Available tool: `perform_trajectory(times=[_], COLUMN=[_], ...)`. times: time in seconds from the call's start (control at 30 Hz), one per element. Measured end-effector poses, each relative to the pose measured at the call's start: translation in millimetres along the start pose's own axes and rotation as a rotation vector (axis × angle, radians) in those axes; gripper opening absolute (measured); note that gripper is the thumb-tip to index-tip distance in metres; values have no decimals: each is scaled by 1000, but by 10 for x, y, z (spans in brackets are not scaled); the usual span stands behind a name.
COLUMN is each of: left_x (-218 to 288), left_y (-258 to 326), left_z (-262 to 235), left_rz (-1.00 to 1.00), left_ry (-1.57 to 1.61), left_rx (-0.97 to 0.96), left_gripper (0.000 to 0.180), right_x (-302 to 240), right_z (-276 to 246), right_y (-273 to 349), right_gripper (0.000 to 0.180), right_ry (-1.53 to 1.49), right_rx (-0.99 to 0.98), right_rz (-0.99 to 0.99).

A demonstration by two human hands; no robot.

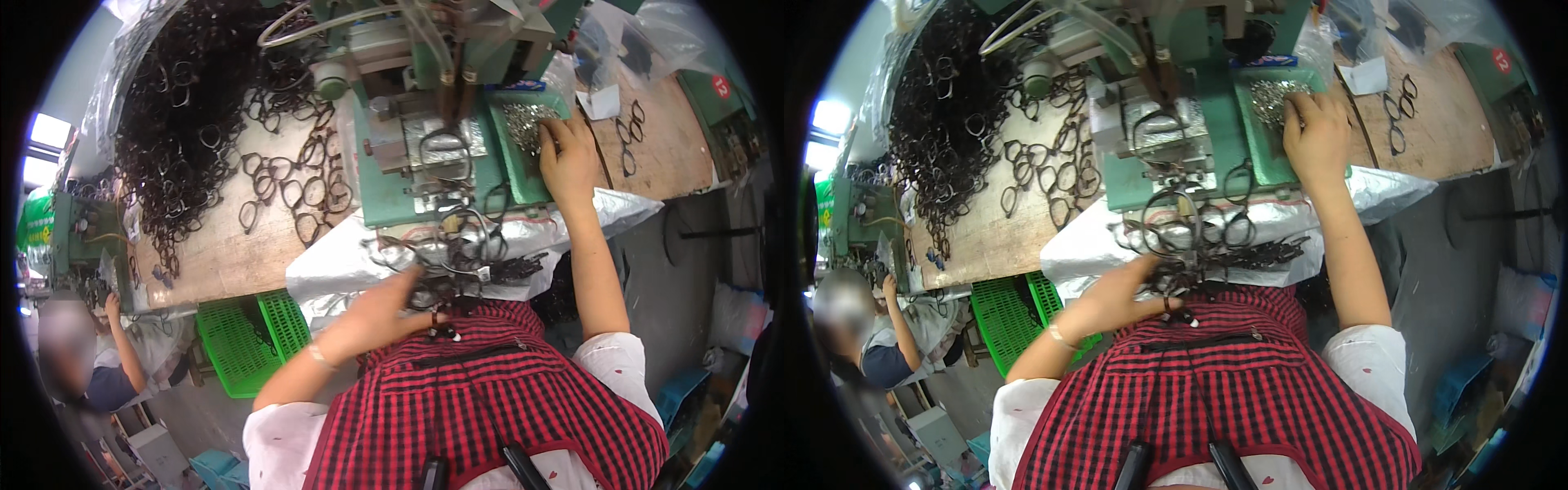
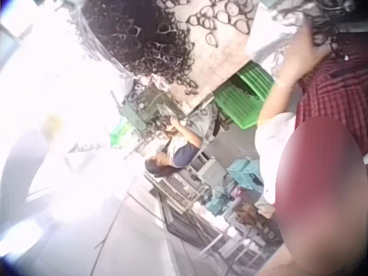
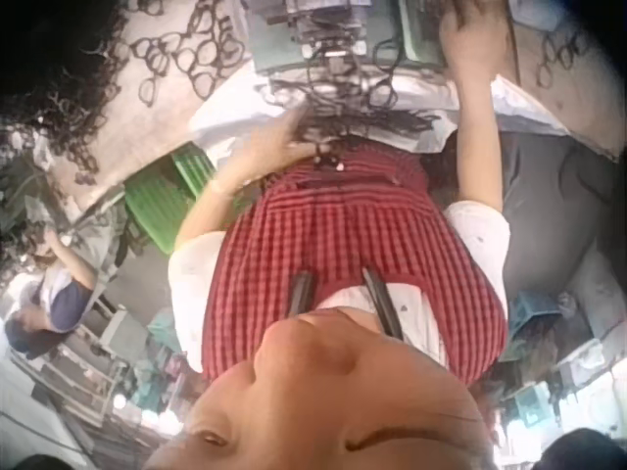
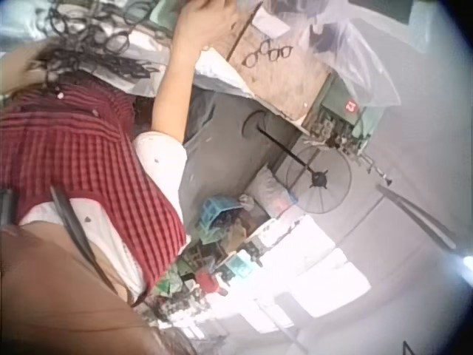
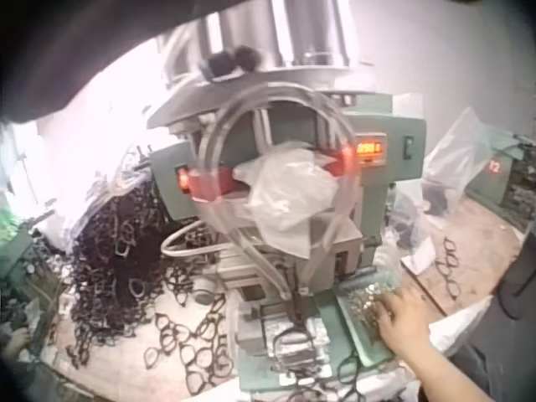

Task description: The person repeatedly picks up eyeglass frames and small metal components, places them into a green machine, and removes the assembled frames. The process is continuous and repetitive throughout the clip.

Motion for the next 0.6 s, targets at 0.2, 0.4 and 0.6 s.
perform_trajectory(times=[0.2, 0.4, 0.6], left_x=[394, -348, -2801], left_y=[-110, 422, -134], left_z=[-18, -1365, -1224], left_rz=[141, -73, -839], left_ry=[-191, 300, -828], left_rx=[-79, 547, 1010], left_gripper=[63, 31, 56], right_x=[-29, 70, 29], right_z=[99, -22, -157], right_y=[-194, -70, 143], right_gripper=[15, 16, 16], right_ry=[-175, -418, -371], right_rx=[-140, -76, 2], right_rz=[25, 300, 306])
Point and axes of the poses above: each hand's wrist, its own y-axis away from the middle knuckle, its own z-axis out of the palm, x = y × z, the point moved 4 cm from there along -y, towards the middle knuckle, and after that the axes turned 11 degrees about -y, right-handed, at the moved point
